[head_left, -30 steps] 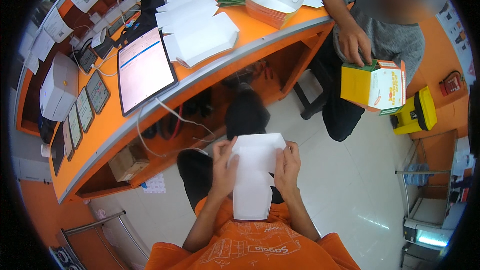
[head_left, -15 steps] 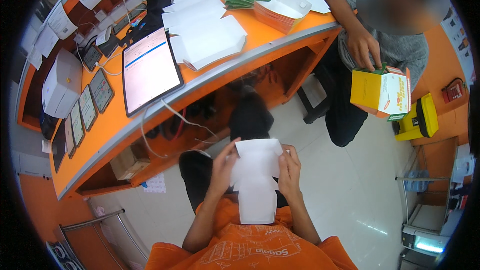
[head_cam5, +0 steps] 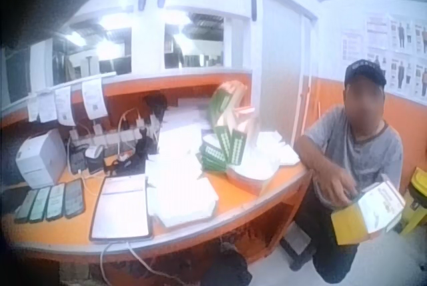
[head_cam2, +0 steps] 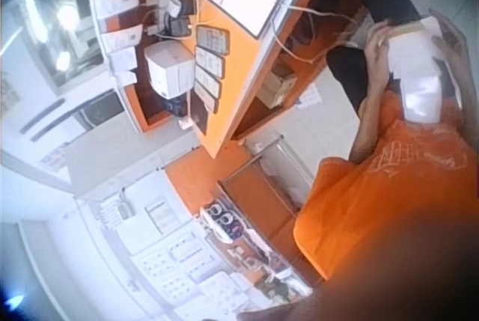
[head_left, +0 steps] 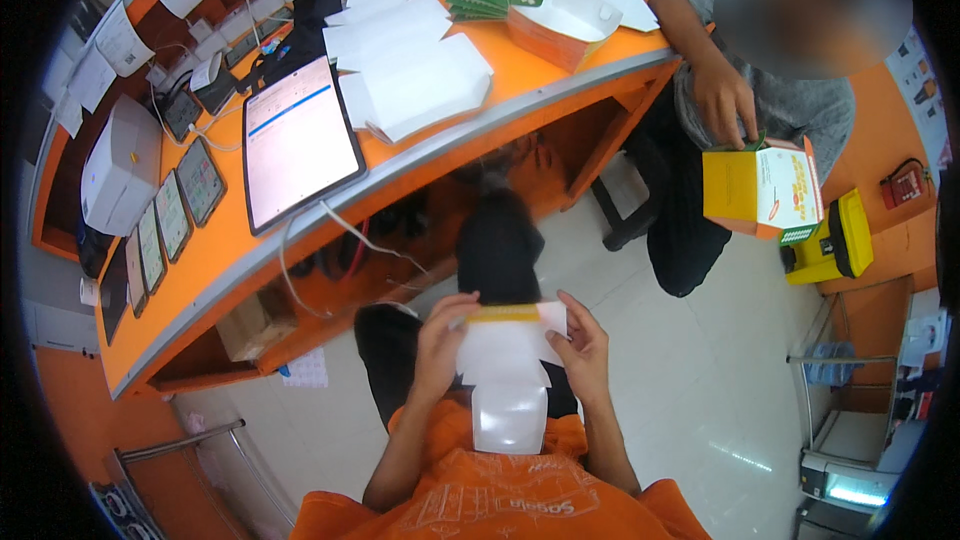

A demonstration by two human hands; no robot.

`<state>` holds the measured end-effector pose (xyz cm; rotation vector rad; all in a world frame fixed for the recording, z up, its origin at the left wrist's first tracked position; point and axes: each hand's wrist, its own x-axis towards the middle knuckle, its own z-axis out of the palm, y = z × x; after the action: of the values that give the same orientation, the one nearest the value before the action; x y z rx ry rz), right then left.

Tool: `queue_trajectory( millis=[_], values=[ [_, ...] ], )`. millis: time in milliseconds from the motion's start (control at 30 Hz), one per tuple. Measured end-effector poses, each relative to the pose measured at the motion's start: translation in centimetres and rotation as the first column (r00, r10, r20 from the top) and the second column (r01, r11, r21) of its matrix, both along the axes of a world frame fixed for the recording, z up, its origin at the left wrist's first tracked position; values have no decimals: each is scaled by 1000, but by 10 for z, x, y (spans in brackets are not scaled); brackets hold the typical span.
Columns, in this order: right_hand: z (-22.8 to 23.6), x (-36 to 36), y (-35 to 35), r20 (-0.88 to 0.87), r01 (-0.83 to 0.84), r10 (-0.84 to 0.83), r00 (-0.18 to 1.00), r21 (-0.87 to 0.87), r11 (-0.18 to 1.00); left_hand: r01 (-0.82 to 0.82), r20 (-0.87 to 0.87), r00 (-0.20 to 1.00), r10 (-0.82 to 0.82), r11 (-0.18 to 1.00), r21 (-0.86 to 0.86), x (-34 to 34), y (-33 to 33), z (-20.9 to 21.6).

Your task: The person folds flat white paper sheets into small rectangular boxes at a counter. They repeatedly fold edges, tuck flaps, and form the box shape, then place finished boxes on the counter. Another person across the counter also assembles similar boxes.

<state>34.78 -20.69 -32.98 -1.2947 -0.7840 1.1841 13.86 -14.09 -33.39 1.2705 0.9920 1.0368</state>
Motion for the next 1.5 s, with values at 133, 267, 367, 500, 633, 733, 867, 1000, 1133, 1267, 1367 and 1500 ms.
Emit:
queue_trajectory(
  millis=[133, 267, 367, 500, 633, 733, 867, 1000, 1133, 1267, 1367, 1500],
  values=[
    [-2, -3, 0, 104, -10, 5, 995, 44, 999, -320, -322, 806, 496, 824, 468, 10, -23, 15],
    [10, -10, 0, 100, 4, -7, 995, 38, 999, -82, -295, 944, 146, 972, 221, 29, -50, 30],
    [24, -20, -2, 245, -23, -4, 969, 110, 994, -68, -59, 997, 58, 981, -182, 61, -54, 22],
    [39, -31, -11, 464, -75, -9, 886, 162, 984, -97, 73, 989, 125, 949, -301, 70, -49, 0],
    [41, -38, -9, 355, -35, -45, 934, 217, 976, -157, 111, 975, 192, 951, -266, 59, -51, -3],
    [40, -38, -9, 204, 90, -115, 972, 128, 988, -276, 5, 959, 284, 936, -216, 57, -60, 7],
    [45, -31, -12, 270, -18, 25, 963, -27, 999, -299, 43, 949, 313, 933, -200, 56, -64, 15],
    [45, -39, -11, 268, -18, 3, 963, 57, 998, -291, 63, 953, 298, 952, -101, 55, -63, 13],
    [42, -48, -8, 515, -44, -131, 847, 314, 949, -247, 189, 945, 269, 960, -131, 52, -60, 15],
    [39, -49, -6, 567, -58, -136, 812, 310, 949, -235, 128, 962, 240, 970, -55, 47, -56, 20],
    [36, -49, -5, 567, -55, -139, 812, 311, 949, -227, 55, 972, 229, 973, -42, 45, -54, 19],
    [35, -46, -5, 557, -72, -124, 821, 317, 946, -177, 76, 981, 180, 983, -48, 45, -50, 10]
  ],
)
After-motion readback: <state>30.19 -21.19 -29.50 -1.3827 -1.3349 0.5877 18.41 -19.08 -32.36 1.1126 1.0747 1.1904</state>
